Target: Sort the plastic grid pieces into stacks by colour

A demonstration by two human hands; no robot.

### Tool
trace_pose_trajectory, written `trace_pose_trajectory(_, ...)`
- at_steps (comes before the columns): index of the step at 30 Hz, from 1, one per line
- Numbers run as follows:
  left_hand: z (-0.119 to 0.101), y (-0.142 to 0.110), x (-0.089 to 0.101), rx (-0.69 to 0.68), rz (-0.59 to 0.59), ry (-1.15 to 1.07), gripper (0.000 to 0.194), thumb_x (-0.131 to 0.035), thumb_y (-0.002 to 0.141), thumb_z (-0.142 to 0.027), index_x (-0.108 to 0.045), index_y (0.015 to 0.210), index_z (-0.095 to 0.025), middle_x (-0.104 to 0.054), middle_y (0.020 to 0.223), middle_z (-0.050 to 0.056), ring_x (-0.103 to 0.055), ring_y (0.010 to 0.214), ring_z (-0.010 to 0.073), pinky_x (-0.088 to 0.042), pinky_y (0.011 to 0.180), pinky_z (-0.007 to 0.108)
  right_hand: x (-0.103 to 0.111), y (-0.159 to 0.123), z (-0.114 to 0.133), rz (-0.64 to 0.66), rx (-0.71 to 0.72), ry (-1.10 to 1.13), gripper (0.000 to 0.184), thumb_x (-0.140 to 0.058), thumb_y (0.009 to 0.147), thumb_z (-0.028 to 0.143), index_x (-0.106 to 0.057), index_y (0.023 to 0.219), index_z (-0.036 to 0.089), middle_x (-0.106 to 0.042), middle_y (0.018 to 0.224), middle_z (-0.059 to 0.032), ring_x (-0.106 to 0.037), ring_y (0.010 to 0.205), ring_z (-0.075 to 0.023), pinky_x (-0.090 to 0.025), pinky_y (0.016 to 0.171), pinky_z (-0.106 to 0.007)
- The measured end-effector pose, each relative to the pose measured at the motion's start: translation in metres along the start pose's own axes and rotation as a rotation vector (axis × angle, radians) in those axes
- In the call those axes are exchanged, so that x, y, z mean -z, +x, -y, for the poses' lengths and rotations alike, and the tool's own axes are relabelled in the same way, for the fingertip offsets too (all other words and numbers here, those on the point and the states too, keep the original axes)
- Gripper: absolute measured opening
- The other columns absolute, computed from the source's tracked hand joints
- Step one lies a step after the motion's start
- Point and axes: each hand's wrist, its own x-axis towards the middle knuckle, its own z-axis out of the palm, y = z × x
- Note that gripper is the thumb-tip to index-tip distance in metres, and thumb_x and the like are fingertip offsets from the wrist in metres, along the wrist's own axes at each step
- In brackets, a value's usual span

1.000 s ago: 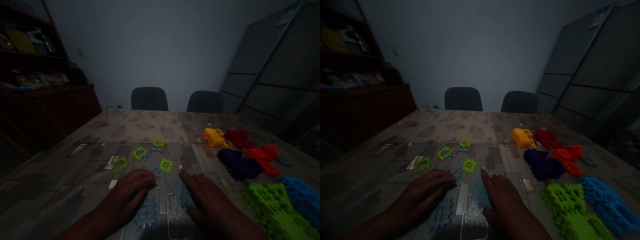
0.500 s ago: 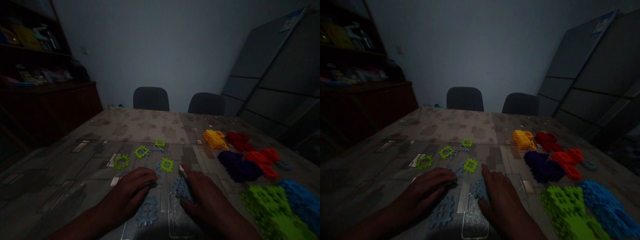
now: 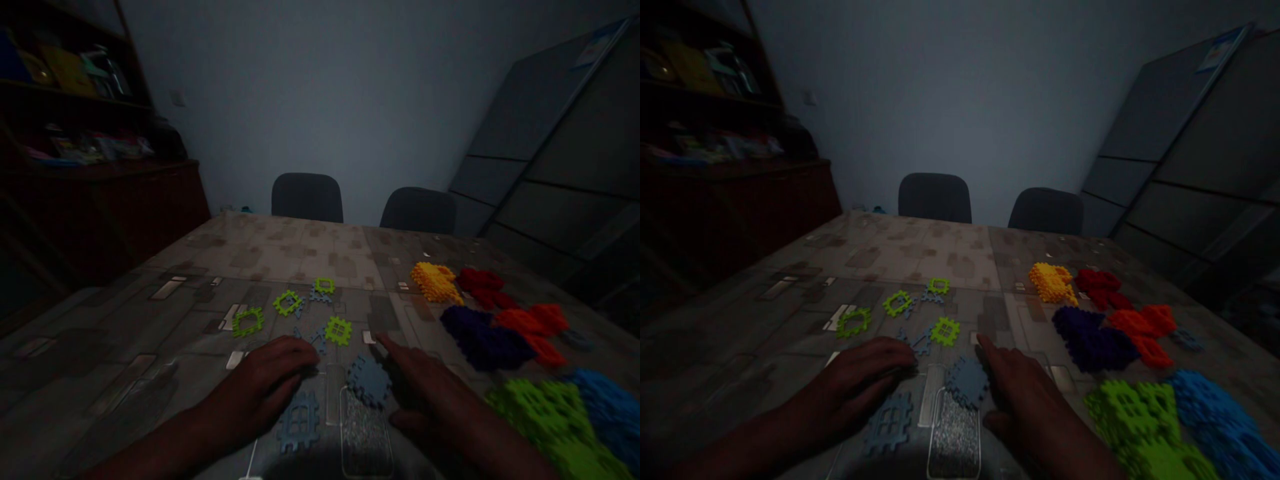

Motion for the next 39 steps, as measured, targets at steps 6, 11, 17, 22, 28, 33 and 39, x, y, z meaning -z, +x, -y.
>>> trace_pose_trajectory(6, 0.000, 0.000, -0.001, 0.009, 0.014, -0.013, 0.034, -0.043, 0.098, -0.009, -0.059, 0.125, -0.024, -0.065, 0.120, 0.008, -0.063, 0.109, 0.0188, -0.055, 0.092, 0.035, 0.004, 0.007, 0.008, 0.075, 0.228, -0.010, 0.102, -0.048, 0.067, -0.008, -0.023, 0.157, 0.033, -0.033, 0.162, -0.0034, -0.028, 0.146, -0.0260, -0.027, 0.118, -0.049)
trace_pose_trajectory(11, 0.002, -0.003, -0.002, 0.009, 0.033, -0.015, 0.034, -0.045, 0.098, -0.009, -0.060, 0.124, -0.025, -0.064, 0.121, 0.009, -0.063, 0.110, 0.0201, -0.055, 0.093, 0.037, -0.006, 0.020, 0.009, 0.118, 0.377, -0.008, 0.108, -0.045, 0.059, -0.007, -0.020, 0.158, 0.026, -0.027, 0.164, -0.0022, -0.017, 0.150, -0.0219, -0.022, 0.121, -0.046)
trace_pose_trajectory(17, 0.003, -0.004, -0.002, 0.004, 0.052, -0.018, 0.035, -0.045, 0.098, -0.009, -0.059, 0.125, -0.025, -0.064, 0.123, 0.008, -0.063, 0.111, 0.0197, -0.055, 0.094, 0.036, -0.006, 0.025, 0.012, 0.105, 0.354, -0.009, 0.105, -0.052, 0.059, -0.004, -0.026, 0.157, 0.025, -0.042, 0.155, -0.0079, -0.033, 0.142, -0.0287, -0.025, 0.119, -0.049)
trace_pose_trajectory(22, -0.001, -0.001, 0.000, -0.015, 0.049, -0.023, 0.032, -0.044, 0.098, -0.009, -0.061, 0.122, -0.023, -0.065, 0.120, 0.009, -0.064, 0.109, 0.0193, -0.056, 0.093, 0.035, -0.001, 0.018, 0.023, 0.083, 0.239, -0.036, 0.095, -0.062, 0.068, 0.003, -0.031, 0.155, 0.023, -0.048, 0.149, -0.0111, -0.037, 0.138, -0.0326, -0.027, 0.118, -0.049)
trace_pose_trajectory(28, 0.000, -0.001, 0.000, -0.004, 0.068, -0.022, 0.033, -0.044, 0.098, -0.008, -0.059, 0.123, -0.025, -0.065, 0.119, 0.008, -0.064, 0.106, 0.0185, -0.056, 0.091, 0.034, -0.001, 0.008, 0.014, 0.096, 0.188, 0.028, 0.100, -0.071, 0.069, 0.008, -0.027, 0.156, 0.028, -0.046, 0.149, -0.0079, -0.034, 0.140, -0.0298, -0.028, 0.117, -0.047)
trace_pose_trajectory(33, -0.001, -0.001, 0.003, -0.012, 0.074, 0.005, 0.032, -0.045, 0.098, -0.009, -0.060, 0.122, -0.024, -0.067, 0.117, 0.007, -0.065, 0.106, 0.0190, -0.055, 0.091, 0.031, 0.000, 0.008, 0.009, 0.089, 0.182, 0.041, 0.092, -0.068, 0.073, 0.007, -0.030, 0.155, 0.027, -0.047, 0.148, -0.0088, -0.033, 0.140, -0.0292, -0.028, 0.117, -0.048)
trace_pose_trajectory(39, -0.004, 0.000, 0.003, -0.034, 0.078, 0.032, 0.032, -0.046, 0.096, -0.009, -0.062, 0.119, -0.025, -0.068, 0.116, 0.007, -0.066, 0.105, 0.0192, -0.056, 0.090, 0.032, 0.001, 0.011, 0.023, 0.054, 0.178, 0.007, 0.092, -0.073, 0.074, 0.005, -0.034, 0.153, 0.026, -0.053, 0.143, -0.0093, -0.038, 0.137, -0.0319, -0.028, 0.118, -0.049)
